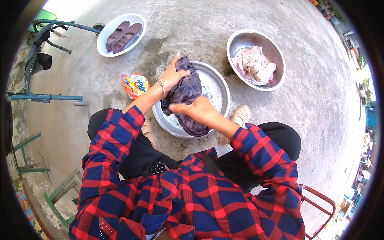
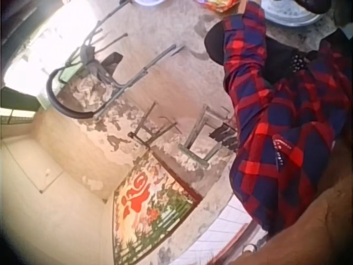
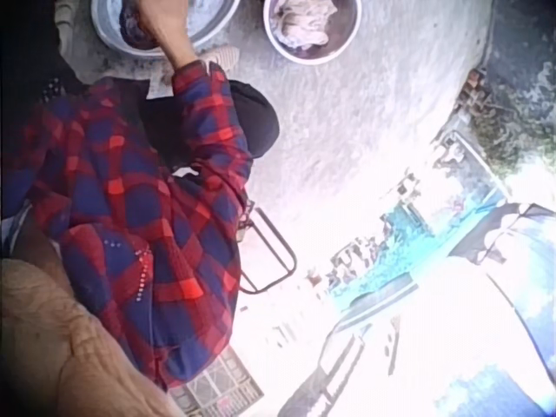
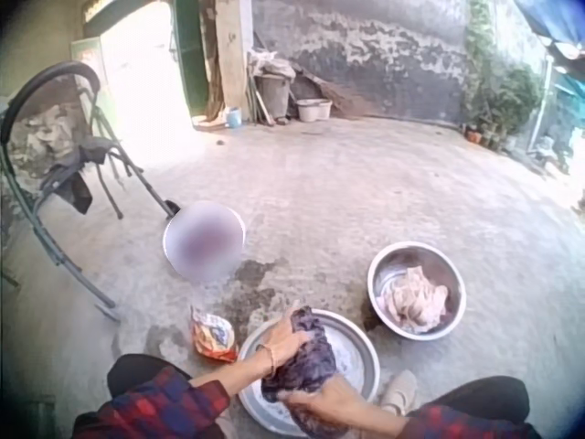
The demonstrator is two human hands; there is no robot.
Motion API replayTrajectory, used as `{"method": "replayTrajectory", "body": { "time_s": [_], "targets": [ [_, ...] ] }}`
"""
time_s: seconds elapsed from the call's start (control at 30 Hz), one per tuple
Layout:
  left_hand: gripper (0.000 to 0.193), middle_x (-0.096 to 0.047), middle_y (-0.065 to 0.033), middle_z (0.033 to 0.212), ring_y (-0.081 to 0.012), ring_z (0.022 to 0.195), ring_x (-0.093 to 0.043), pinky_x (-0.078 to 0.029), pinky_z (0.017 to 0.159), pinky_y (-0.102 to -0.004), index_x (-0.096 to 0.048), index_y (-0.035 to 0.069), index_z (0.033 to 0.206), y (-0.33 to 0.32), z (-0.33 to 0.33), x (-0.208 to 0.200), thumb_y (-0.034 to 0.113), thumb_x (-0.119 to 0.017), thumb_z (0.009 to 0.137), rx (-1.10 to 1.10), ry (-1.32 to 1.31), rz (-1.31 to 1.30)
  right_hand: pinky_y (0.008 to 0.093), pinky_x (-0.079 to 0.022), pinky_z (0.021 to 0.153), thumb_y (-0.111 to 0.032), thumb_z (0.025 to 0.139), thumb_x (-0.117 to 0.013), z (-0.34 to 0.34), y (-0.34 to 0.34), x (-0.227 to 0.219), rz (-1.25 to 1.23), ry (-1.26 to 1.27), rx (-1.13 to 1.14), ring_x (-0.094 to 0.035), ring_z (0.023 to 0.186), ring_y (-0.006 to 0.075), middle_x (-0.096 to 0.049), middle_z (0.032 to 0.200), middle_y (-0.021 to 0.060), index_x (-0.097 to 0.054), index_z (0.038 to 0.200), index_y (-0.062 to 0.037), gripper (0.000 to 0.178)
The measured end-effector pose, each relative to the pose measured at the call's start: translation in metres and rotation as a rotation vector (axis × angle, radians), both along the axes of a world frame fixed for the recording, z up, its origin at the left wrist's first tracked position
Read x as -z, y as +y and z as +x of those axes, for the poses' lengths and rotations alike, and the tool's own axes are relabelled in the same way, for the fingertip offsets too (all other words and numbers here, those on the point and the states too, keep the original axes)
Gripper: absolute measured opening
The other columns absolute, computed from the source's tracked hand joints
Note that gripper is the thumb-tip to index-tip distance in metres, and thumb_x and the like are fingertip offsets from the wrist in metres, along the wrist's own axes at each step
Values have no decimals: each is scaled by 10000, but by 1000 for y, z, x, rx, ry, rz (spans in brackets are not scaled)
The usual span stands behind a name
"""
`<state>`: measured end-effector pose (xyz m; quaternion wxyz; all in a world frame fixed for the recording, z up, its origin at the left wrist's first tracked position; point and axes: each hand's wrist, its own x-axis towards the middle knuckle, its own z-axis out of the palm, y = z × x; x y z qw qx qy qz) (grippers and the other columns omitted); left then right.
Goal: The person sits on the floor and hand-washes several pieces of clothing in a metal basin filled with soapy water, scrubbing and wringing them before placing them into a second basin. Then, the person scrubs a pair of flip-flops with a brush and detergent.
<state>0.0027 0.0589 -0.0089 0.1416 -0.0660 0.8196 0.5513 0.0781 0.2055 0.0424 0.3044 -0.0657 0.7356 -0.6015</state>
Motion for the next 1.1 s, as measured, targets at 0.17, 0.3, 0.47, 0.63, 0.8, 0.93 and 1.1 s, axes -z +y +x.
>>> {"method": "replayTrajectory", "body": {
  "time_s": [0.17,0.3,0.47,0.63,0.8,0.93,1.1],
  "targets": [
    [1084,-339,-161,1383,-214,1261,-359,-291,1037,-326,12,57,1450,-21,-6,-55,348,-741,728,179,-196,660,291,-529,683,-453,823,-622,-20,24,-20,-378,-678,199,-630,820,175,-637,981,87,-544,1149,-30,540],
    [1026,-260,-121,1431,-180,1319,-271,-247,1070,-323,-46,58,1454,-52,-14,-75,211,-742,715,442,-149,873,285,-455,456,-573,864,-464,-33,45,-16,-716,-860,106,-563,586,208,-589,810,180,-554,1080,-18,602],
    [1041,-341,-122,1382,-183,1246,-371,-278,1048,-303,-114,43,1449,-51,-7,-84,118,-771,644,477,1,685,243,-269,374,-710,852,-256,-32,31,-33,-801,-911,178,-360,479,141,-459,782,134,-493,1145,-57,754],
    [905,-507,-101,1211,-157,1075,-513,-399,942,-299,-269,13,1387,-37,-2,-68,176,-796,669,112,0,923,290,-354,446,-629,874,-343,-30,27,-22,-956,-965,74,-462,546,210,-528,838,192,-479,1181,-32,686],
    [240,-633,-21,854,-101,758,-606,-500,726,-247,-606,37,948,-32,7,-63,147,-710,761,-44,-60,967,297,-377,456,-666,842,-388,-21,24,-18,-1041,-1025,-64,-509,580,234,-539,905,207,-456,1198,2,759],
    [221,-644,-34,886,-122,810,-626,-519,757,-269,-601,38,967,-28,7,-54,144,-666,784,-111,-171,1072,308,-464,472,-575,862,-462,-22,24,-16,-1012,-1001,-72,-559,588,247,-571,896,213,-476,1169,12,663],
    [304,-633,-78,1015,-158,873,-627,-514,808,-300,-569,18,1076,-27,13,-52,174,-640,825,-20,-330,1163,304,-502,483,-460,859,-552,-23,26,-17,-734,-792,76,-613,593,222,-626,801,165,-567,1005,24,505]
  ]
}}
